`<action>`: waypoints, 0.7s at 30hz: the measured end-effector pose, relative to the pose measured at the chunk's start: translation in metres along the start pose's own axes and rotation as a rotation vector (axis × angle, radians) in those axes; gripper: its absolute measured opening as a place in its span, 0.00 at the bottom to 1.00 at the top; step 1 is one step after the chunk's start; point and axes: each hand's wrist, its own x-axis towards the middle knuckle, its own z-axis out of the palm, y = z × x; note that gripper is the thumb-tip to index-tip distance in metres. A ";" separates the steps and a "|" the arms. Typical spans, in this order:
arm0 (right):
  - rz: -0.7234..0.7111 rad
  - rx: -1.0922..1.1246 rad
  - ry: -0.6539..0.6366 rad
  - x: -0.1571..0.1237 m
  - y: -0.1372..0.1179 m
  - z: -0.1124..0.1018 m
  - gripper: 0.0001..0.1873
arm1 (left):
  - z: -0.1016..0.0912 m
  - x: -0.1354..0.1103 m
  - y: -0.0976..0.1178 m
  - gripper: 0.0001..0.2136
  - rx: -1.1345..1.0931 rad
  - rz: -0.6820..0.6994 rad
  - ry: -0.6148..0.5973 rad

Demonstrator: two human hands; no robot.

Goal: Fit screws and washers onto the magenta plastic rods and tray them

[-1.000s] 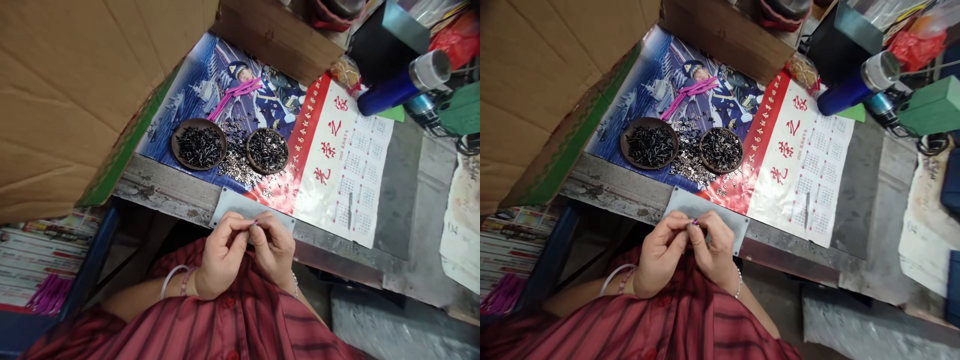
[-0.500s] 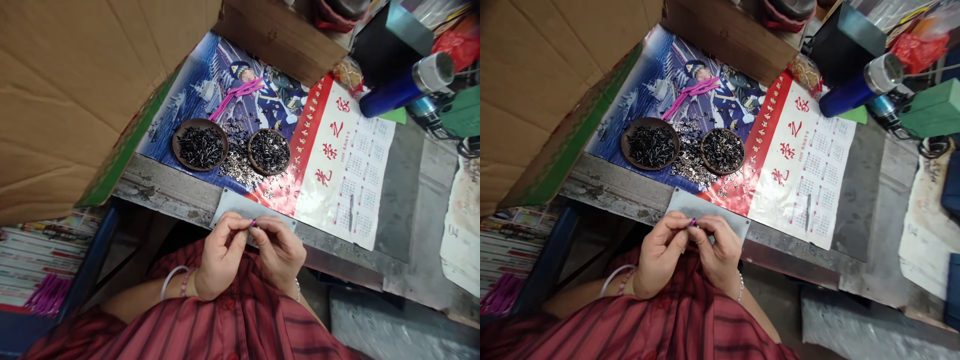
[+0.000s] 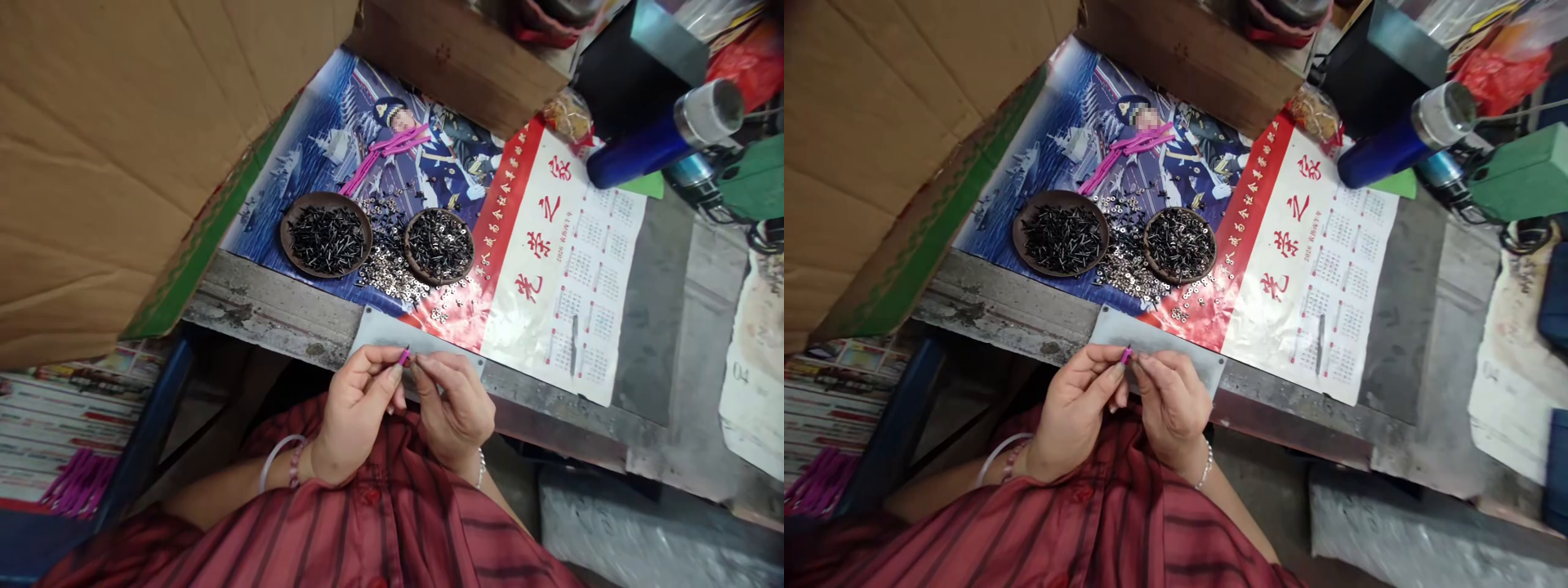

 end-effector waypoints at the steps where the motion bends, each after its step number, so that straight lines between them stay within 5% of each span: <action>1: -0.017 -0.018 -0.010 -0.001 0.000 0.000 0.15 | 0.000 0.000 0.000 0.07 0.007 -0.003 0.007; 21: 0.168 0.142 0.067 -0.005 -0.009 0.005 0.10 | 0.002 -0.003 0.000 0.05 -0.052 0.039 -0.047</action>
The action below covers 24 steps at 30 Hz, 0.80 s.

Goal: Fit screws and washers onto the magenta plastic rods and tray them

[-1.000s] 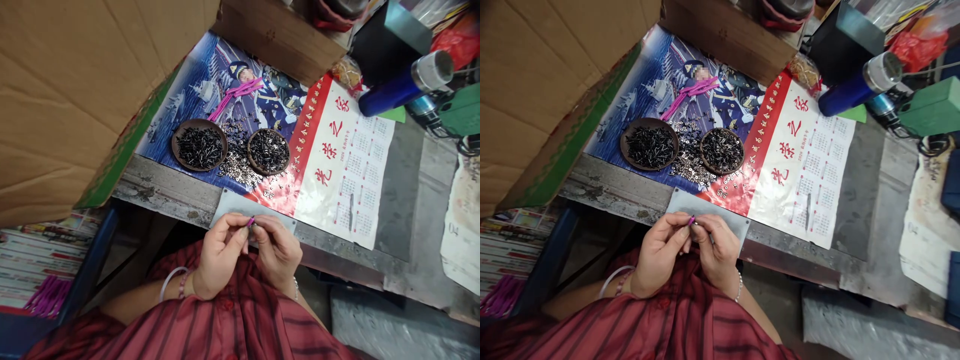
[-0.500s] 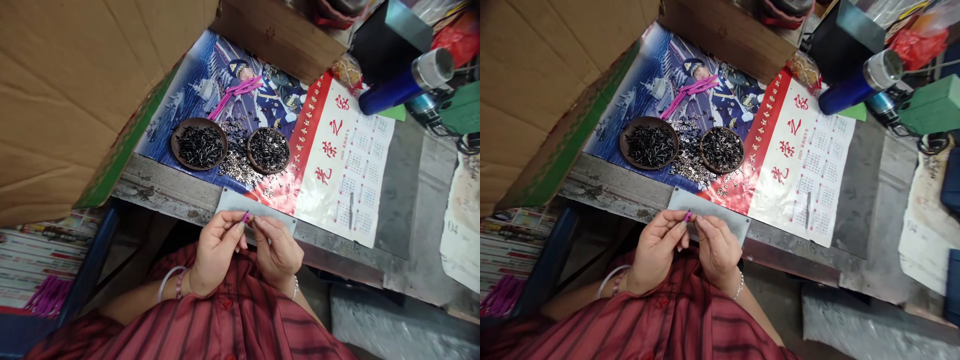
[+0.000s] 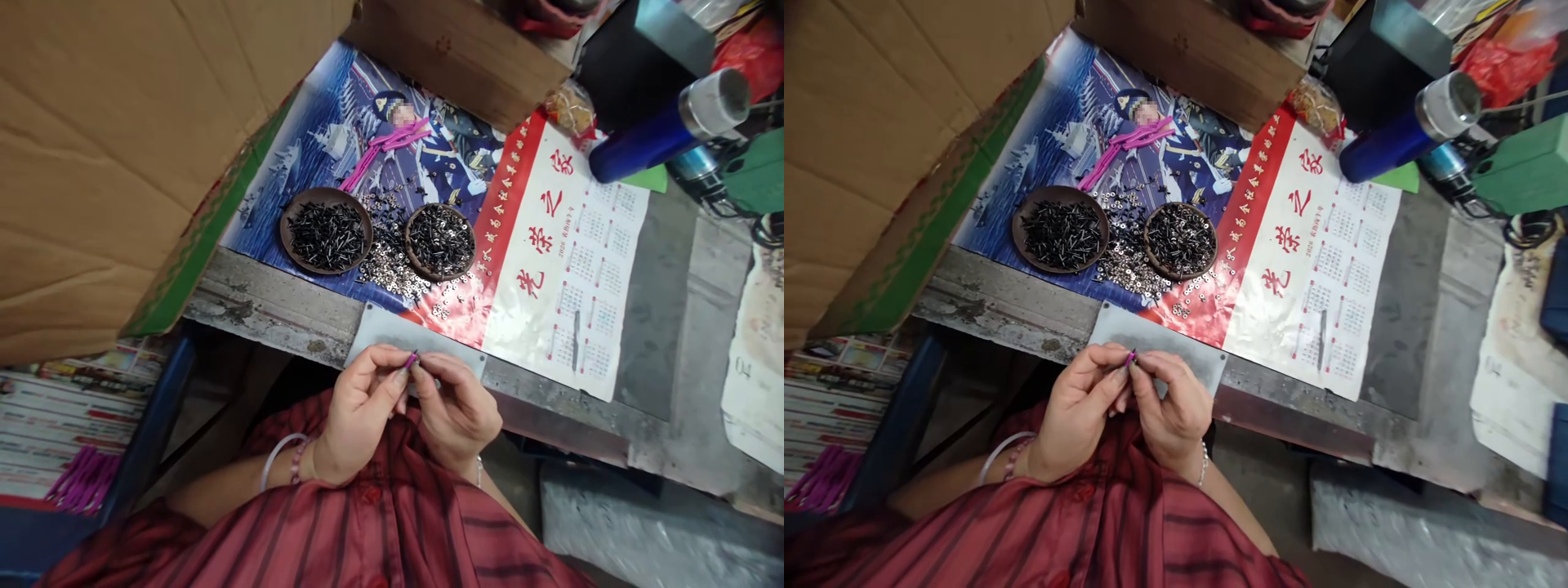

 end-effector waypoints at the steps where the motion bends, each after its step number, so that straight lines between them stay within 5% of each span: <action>1: 0.008 0.010 -0.002 0.000 0.000 0.000 0.10 | 0.000 0.000 0.000 0.04 -0.018 -0.004 -0.004; 11: 0.081 0.125 -0.048 0.003 -0.006 -0.001 0.10 | -0.001 0.000 0.000 0.04 0.012 0.041 -0.009; 20: 0.225 0.385 -0.532 0.047 0.008 -0.036 0.02 | -0.008 0.002 0.005 0.04 0.060 -0.022 -0.165; 24: 0.293 0.521 -0.563 0.053 0.015 -0.035 0.11 | -0.008 0.003 0.010 0.06 0.101 -0.037 -0.201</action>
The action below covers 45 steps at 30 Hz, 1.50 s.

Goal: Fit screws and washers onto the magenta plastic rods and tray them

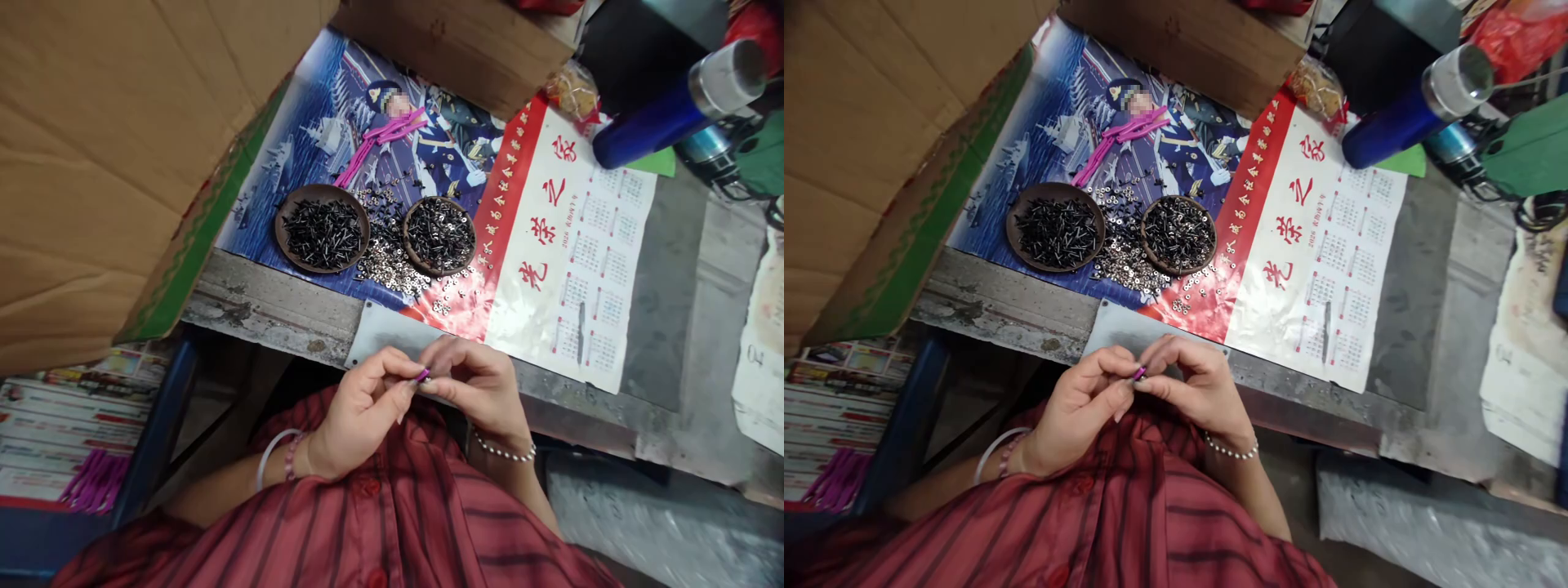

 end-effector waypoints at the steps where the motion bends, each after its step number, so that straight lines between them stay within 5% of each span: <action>1: 0.005 0.022 0.013 0.001 0.001 0.002 0.12 | 0.000 0.000 0.001 0.06 0.012 0.015 -0.004; 6: -0.026 0.058 0.245 -0.002 0.008 0.028 0.09 | 0.004 0.003 0.004 0.03 0.098 0.169 0.048; 10: -0.160 -0.133 0.480 -0.010 0.012 0.050 0.01 | 0.005 0.004 0.002 0.07 0.270 0.341 0.134; 15: -0.396 -0.371 0.493 -0.012 0.015 0.059 0.08 | 0.005 0.001 0.000 0.11 0.428 0.494 0.128; 20: -0.434 -0.505 0.436 -0.011 0.021 0.055 0.11 | 0.006 -0.004 -0.003 0.09 0.430 0.453 0.098; 24: -0.496 -0.562 0.520 -0.012 0.026 0.053 0.11 | 0.009 -0.007 -0.004 0.09 0.428 0.423 0.087; 26: -0.450 -0.549 0.516 -0.011 0.025 0.053 0.14 | 0.010 -0.007 -0.004 0.09 0.426 0.420 0.091; 31: -0.198 -0.155 0.269 -0.010 0.014 0.055 0.25 | 0.009 -0.008 -0.001 0.10 0.413 0.408 0.094; 34: -0.203 -0.265 0.249 -0.011 0.011 0.053 0.23 | 0.006 -0.009 0.000 0.10 0.403 0.403 0.108; 38: 0.052 -0.076 0.152 -0.010 0.013 0.049 0.35 | 0.006 -0.011 0.000 0.08 0.381 0.350 0.110; 40: 0.094 0.040 0.250 -0.009 0.014 0.049 0.34 | 0.008 -0.011 0.001 0.08 0.381 0.334 0.110; 43: 0.028 -0.036 0.424 -0.006 0.015 0.041 0.19 | 0.003 -0.008 0.005 0.08 0.453 0.335 0.053; 45: -0.007 -0.071 0.556 -0.005 0.016 0.024 0.23 | -0.010 -0.004 0.013 0.08 0.575 0.351 -0.015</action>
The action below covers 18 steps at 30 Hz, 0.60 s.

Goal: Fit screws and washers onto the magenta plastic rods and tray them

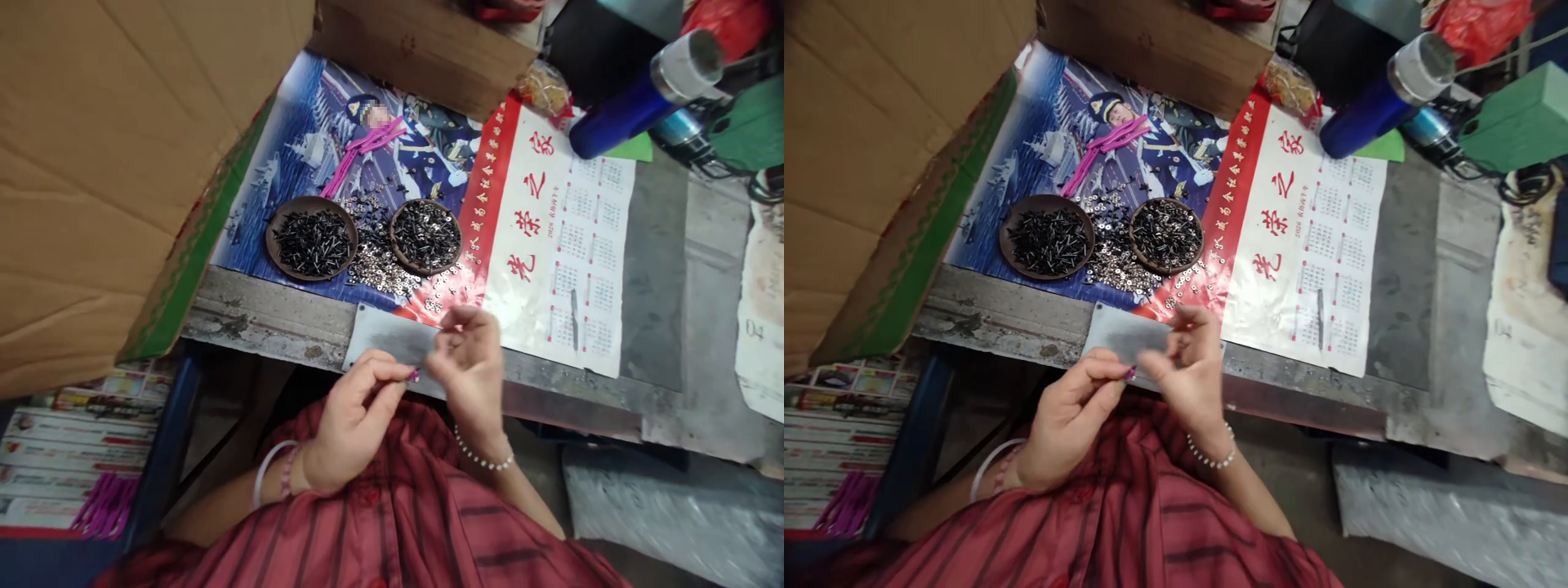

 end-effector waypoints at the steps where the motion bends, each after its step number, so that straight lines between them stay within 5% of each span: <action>1: -0.032 0.012 0.106 0.005 0.001 -0.010 0.22 | -0.012 0.003 -0.001 0.09 0.079 0.025 -0.043; 4: -0.114 -0.020 0.294 0.009 0.005 -0.041 0.23 | -0.056 0.012 -0.008 0.11 0.391 0.136 -0.167; 7: -0.037 -0.095 0.159 -0.005 0.004 -0.055 0.20 | -0.078 0.025 -0.016 0.13 0.763 0.260 -0.300; 10: -0.008 -0.132 0.050 -0.024 0.001 -0.051 0.16 | -0.048 0.040 -0.021 0.14 0.989 0.379 -0.474; 14: -0.093 -0.131 0.023 -0.034 -0.006 -0.050 0.10 | 0.012 0.055 -0.019 0.11 0.990 0.495 -0.738; 16: -0.106 -0.149 0.014 -0.035 -0.007 -0.060 0.06 | 0.009 0.058 -0.015 0.11 0.920 0.502 -0.765; 18: -0.106 -0.177 0.009 -0.035 -0.006 -0.072 0.03 | -0.017 0.057 -0.012 0.15 0.878 0.466 -0.643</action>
